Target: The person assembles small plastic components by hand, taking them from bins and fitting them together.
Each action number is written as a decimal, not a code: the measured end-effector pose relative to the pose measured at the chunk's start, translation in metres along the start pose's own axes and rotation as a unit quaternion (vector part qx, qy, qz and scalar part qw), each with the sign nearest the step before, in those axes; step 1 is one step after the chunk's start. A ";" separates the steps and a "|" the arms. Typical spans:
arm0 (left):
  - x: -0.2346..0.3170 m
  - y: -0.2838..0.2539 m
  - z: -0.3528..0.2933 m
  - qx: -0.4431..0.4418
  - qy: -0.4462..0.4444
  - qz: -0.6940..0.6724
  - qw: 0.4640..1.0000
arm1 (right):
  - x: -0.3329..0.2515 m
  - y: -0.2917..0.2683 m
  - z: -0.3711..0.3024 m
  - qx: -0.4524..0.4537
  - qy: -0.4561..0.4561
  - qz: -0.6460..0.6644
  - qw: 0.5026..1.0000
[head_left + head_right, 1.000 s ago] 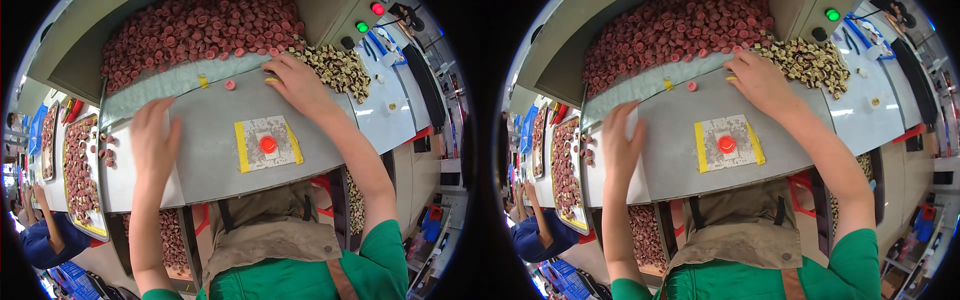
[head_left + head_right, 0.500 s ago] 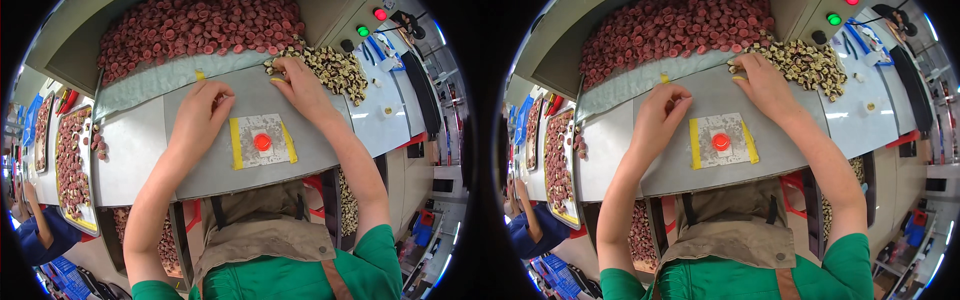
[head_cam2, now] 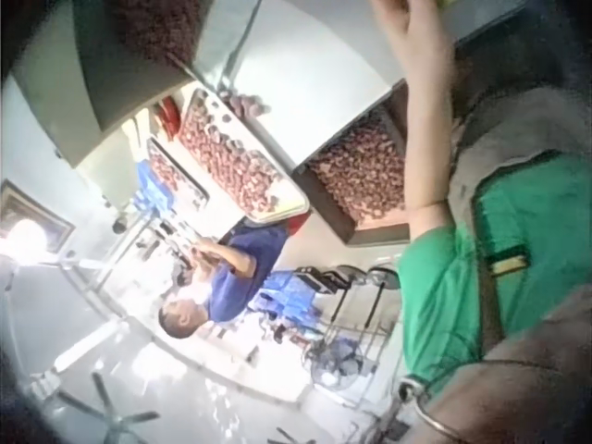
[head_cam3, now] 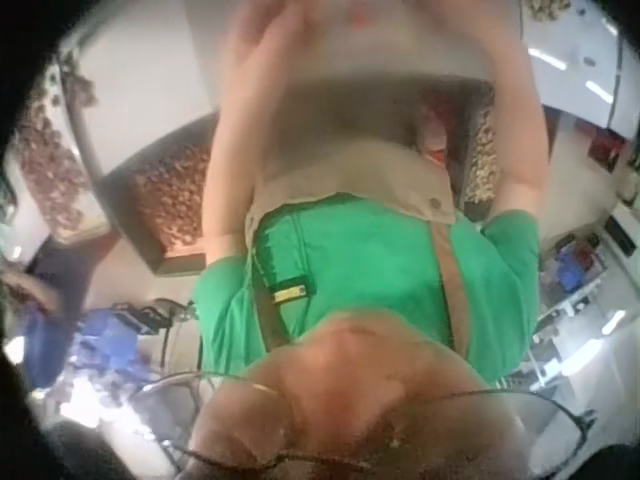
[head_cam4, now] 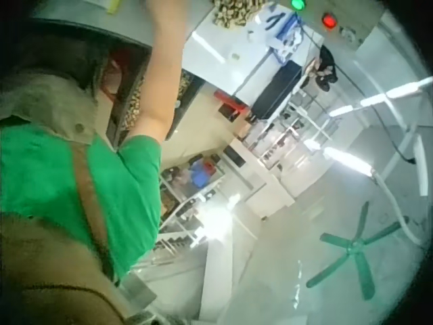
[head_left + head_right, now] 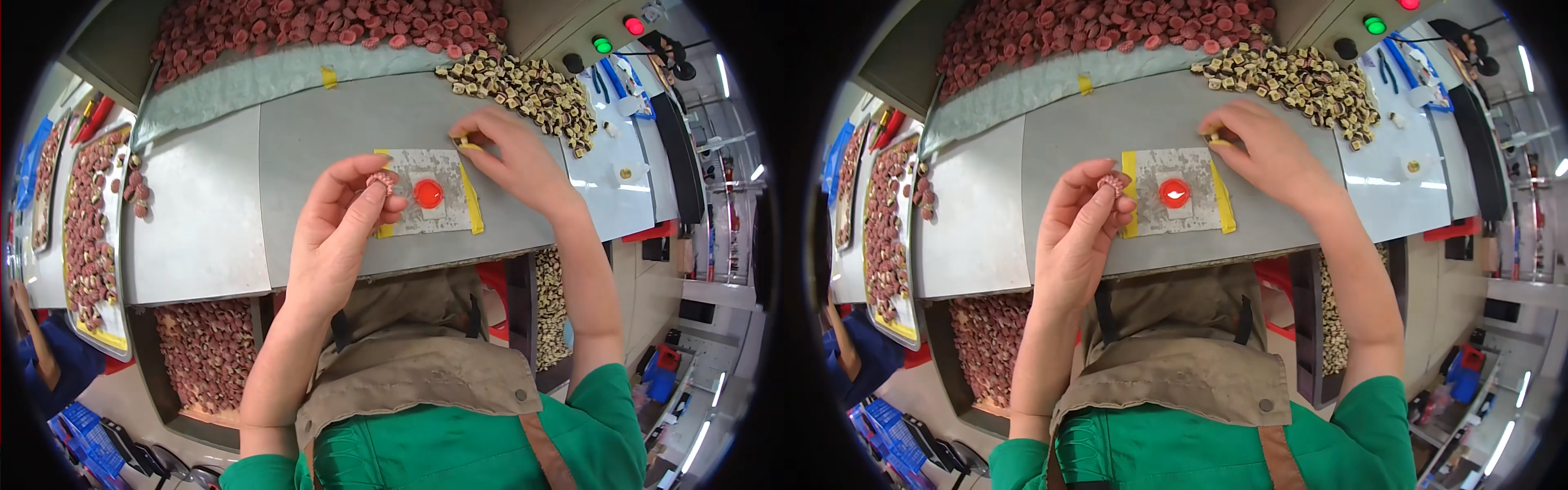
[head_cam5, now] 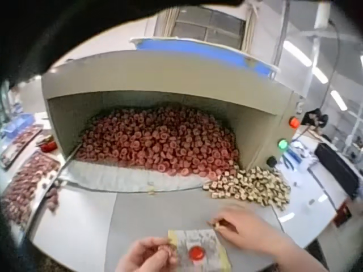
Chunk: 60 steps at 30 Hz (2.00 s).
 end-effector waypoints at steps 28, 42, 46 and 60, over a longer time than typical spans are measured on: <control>-0.005 -0.016 0.000 -0.050 -0.059 -0.161 0.984 | -0.021 0.010 -0.014 0.011 -0.059 -0.050 0.997; -0.010 -0.017 -0.004 -0.051 -0.042 -0.096 0.993 | -0.058 0.030 -0.025 0.004 -0.067 0.000 0.998; -0.011 -0.018 -0.004 -0.057 -0.031 -0.104 0.992 | -0.064 0.045 -0.023 -0.013 -0.108 -0.053 0.993; -0.010 -0.019 -0.004 -0.046 -0.030 -0.078 0.995 | -0.065 0.050 -0.022 -0.006 -0.092 -0.063 0.994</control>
Point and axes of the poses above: each hand's wrist, its own z-axis towards the middle knuckle, its own y-axis out of the palm, x = y × z, the point moved 7 cm from there along z, towards the middle knuckle, and after that the axes turned 12 degrees about z, right-handed, at the moved point
